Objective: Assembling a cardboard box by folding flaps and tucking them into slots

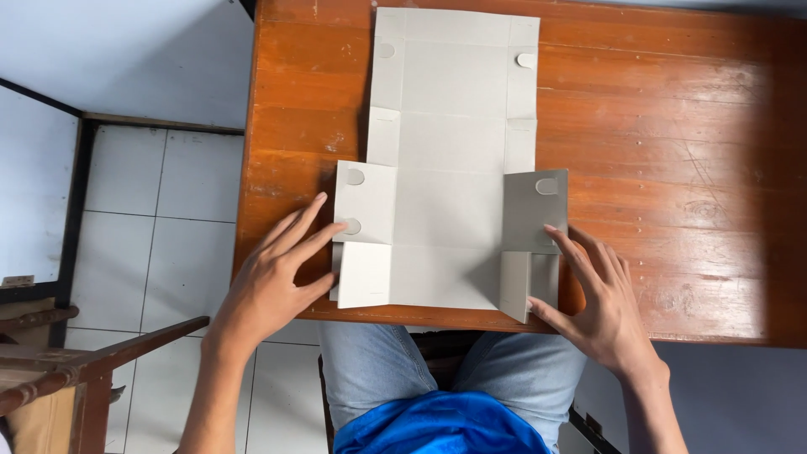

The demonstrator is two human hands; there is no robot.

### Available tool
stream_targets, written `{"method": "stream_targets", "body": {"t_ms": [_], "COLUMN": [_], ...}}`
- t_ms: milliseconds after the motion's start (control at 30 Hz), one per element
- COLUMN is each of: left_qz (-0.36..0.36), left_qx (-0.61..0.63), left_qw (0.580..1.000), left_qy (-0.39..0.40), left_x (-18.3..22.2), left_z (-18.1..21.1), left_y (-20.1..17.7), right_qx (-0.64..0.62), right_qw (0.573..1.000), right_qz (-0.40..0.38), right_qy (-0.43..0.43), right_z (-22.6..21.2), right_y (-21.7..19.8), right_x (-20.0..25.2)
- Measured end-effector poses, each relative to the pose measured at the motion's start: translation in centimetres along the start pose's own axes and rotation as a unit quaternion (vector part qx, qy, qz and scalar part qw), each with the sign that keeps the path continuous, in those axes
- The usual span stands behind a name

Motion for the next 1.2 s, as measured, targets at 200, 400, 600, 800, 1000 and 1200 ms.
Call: {"method": "stream_targets", "body": {"t_ms": [200, 400, 600, 800, 1000, 1200], "left_qz": [0.022, 0.058, 0.196, 0.22, 0.205, 0.207], "left_qx": [-0.039, -0.073, -0.053, 0.03, 0.044, -0.165], "left_qw": [0.997, 0.992, 0.973, 0.971, 0.972, 0.95], "left_qy": [0.058, 0.084, 0.106, 0.09, 0.103, 0.164], "left_x": [0.2, 0.8, 0.4, -1.5, -3.1, -4.3], "left_z": [2.6, 4.3, 6.4, 8.2, 10.5, 12.6], "left_y": [1.0, 1.9, -0.7, 0.1, 1.3, 2.1], "right_qx": [0.041, 0.05, 0.041, -0.089, -0.132, -0.238], "right_qw": [0.996, 0.99, 0.99, 0.979, 0.968, 0.952], "right_qz": [0.041, 0.082, 0.124, 0.179, 0.205, 0.168], "right_qy": [-0.065, -0.099, -0.059, 0.041, 0.068, 0.095], "right_z": [-0.3, -2.8, -2.2, -1.5, -2.6, -2.2], "right_y": [0.8, 1.1, 0.3, 0.0, -0.9, -1.0], "right_x": [0.7, 0.6, 0.6, -0.6, -2.2, -2.5]}}
Point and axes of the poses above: each hand's wrist, its own x-axis away from the middle knuckle, its own y-axis out of the palm, z = x × y, the point moved 9 cm from there along -x, towards the middle knuckle, and after that the axes turned 2 degrees about -x, right-handed, at the moved point
